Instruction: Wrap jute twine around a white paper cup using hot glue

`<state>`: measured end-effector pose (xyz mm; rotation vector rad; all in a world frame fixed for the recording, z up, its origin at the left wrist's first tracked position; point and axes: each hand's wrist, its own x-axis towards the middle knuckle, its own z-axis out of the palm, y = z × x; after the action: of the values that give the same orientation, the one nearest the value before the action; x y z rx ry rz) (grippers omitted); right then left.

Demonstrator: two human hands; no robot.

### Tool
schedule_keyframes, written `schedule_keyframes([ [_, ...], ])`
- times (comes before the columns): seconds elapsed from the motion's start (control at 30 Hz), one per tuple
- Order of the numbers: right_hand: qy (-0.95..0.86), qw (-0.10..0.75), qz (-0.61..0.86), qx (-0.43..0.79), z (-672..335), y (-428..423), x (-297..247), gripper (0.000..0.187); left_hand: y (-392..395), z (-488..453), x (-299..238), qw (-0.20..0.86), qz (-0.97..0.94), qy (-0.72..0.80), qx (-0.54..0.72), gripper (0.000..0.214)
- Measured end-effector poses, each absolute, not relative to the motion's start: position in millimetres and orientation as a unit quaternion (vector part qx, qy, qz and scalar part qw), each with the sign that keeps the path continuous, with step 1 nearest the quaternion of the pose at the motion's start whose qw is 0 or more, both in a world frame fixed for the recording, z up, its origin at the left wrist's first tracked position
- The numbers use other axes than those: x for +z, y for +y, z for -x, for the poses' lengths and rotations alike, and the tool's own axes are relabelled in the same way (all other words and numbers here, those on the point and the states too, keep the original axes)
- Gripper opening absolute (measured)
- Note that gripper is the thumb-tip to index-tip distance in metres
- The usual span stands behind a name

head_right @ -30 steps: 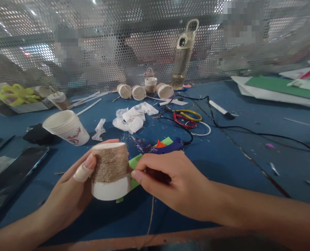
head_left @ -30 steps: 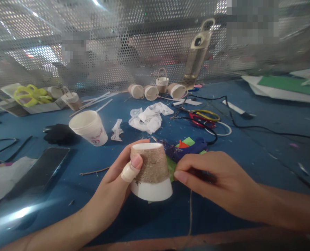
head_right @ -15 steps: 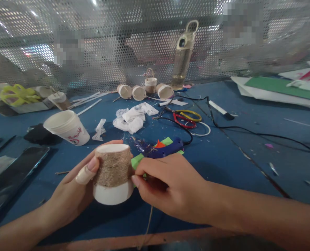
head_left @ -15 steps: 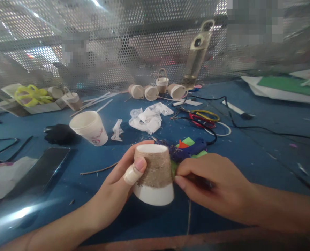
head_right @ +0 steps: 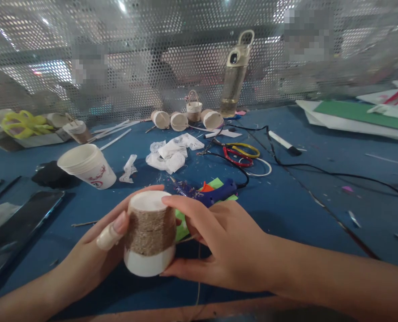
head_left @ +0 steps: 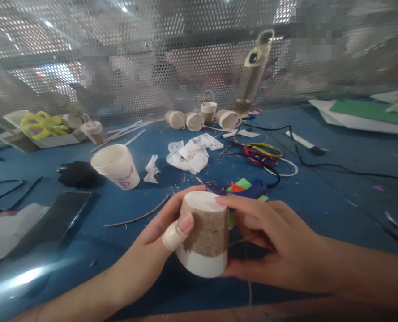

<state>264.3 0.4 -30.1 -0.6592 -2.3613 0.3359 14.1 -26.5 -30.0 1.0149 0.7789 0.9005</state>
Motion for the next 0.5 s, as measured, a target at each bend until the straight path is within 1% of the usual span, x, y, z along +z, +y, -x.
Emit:
schedule_keyframes([
  [0.1, -0.903, 0.331, 0.250, 0.111, -267.1, -1.2, -28.6, 0.062, -24.4, -18.4, -21.5, 0.769, -0.398, 0.308, 0.394, 0.057],
  [0.2, -0.897, 0.340, 0.267, 0.094, -268.1, -5.2, -26.3, 0.056, -20.5, -23.2, -14.4, 0.806, -0.365, 0.267, 0.382, 0.055],
  [0.3, -0.897, 0.342, 0.272, 0.067, -266.5, -9.3, -23.8, 0.048, -18.0, -24.6, -12.8, 0.820, -0.348, 0.253, 0.377, 0.051],
  [0.5, -0.901, 0.327, 0.284, 0.031, -262.5, -14.2, -18.3, 0.047, -20.5, -23.0, -15.7, 0.825, -0.347, 0.240, 0.375, 0.047],
])
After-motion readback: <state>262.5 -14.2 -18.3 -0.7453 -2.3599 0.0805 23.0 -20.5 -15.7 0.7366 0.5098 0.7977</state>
